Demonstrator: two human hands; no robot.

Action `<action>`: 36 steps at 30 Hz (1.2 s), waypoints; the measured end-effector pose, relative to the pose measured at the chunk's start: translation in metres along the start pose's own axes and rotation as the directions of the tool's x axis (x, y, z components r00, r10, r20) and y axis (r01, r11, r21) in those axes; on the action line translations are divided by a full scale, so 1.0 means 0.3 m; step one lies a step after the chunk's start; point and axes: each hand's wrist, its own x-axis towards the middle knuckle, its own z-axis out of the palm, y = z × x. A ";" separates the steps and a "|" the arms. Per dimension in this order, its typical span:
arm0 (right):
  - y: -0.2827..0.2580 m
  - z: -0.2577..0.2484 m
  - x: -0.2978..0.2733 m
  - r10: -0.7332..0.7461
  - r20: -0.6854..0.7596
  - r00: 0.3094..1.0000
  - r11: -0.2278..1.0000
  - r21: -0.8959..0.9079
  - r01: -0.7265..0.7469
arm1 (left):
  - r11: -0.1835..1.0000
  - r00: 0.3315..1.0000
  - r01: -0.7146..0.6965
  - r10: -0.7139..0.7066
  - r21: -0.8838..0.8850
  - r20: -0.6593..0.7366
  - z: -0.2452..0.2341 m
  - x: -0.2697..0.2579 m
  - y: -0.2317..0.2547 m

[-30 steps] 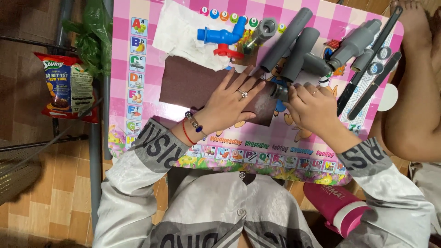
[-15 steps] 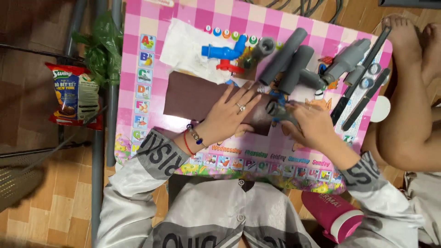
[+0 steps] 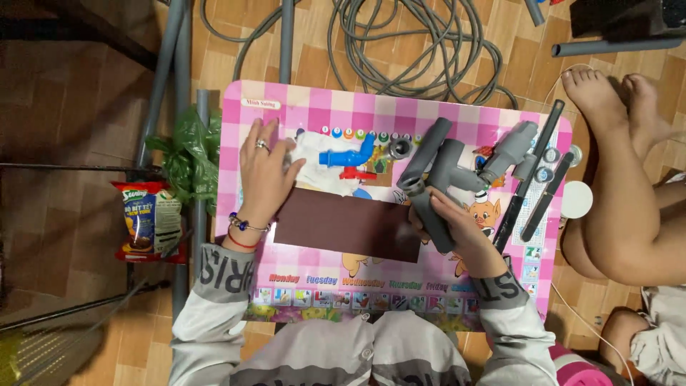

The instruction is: Sanding the edges of PVC pipe fittings using sandpaper to prepare them for assembly.

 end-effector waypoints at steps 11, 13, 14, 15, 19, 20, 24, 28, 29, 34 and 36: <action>-0.001 -0.015 -0.005 -0.173 0.242 0.955 0.982 0.120 0.148 | 0.729 0.917 0.256 -0.391 -0.635 -0.080 -0.042 -0.057 0.101; 0.016 -0.024 -0.015 -0.181 0.259 0.949 0.980 0.124 0.153 | 0.722 0.881 0.144 -0.405 -0.676 -0.245 -0.070 -0.088 0.186; 0.024 -0.027 -0.021 -0.174 0.260 0.950 0.983 0.107 0.151 | 0.748 0.843 0.039 -0.380 -0.662 -0.380 -0.089 -0.106 0.243; 0.032 -0.027 -0.020 -0.170 0.266 0.949 0.984 0.093 0.150 | 0.776 0.786 -0.066 -0.348 -0.627 -0.512 -0.114 -0.120 0.298; 0.075 -0.004 -0.042 -0.144 0.257 0.955 0.989 0.002 0.149 | 0.760 0.857 -0.336 0.002 -0.556 -0.515 0.025 -0.163 0.506; 0.099 -0.019 -0.054 -0.129 0.204 0.970 0.990 -0.025 0.137 | 0.704 0.884 -0.389 0.104 -0.593 -0.456 0.047 -0.162 0.542; 0.142 -0.016 -0.076 -0.122 0.103 0.987 0.992 -0.007 0.123 | 0.681 0.790 -0.574 0.313 -0.456 -0.527 0.172 -0.140 0.531; 0.087 0.040 -0.053 -0.126 0.212 0.969 0.992 0.007 0.128 | 0.636 0.839 -0.525 0.276 -0.566 -0.469 0.159 -0.148 0.481; 0.077 0.046 -0.041 -0.154 0.244 0.958 0.986 -0.026 0.165 | 0.575 0.904 -0.415 0.173 -0.705 -0.392 0.161 -0.150 0.477; 0.126 0.013 -0.010 -0.218 0.302 0.928 0.974 0.009 0.225 | 0.496 0.968 -0.164 -0.088 -0.853 -0.237 0.216 -0.159 0.452; 0.150 -0.015 -0.010 -0.220 0.289 0.932 0.975 0.106 0.197 | 0.484 0.950 0.004 -0.274 -0.875 -0.147 0.290 -0.176 0.418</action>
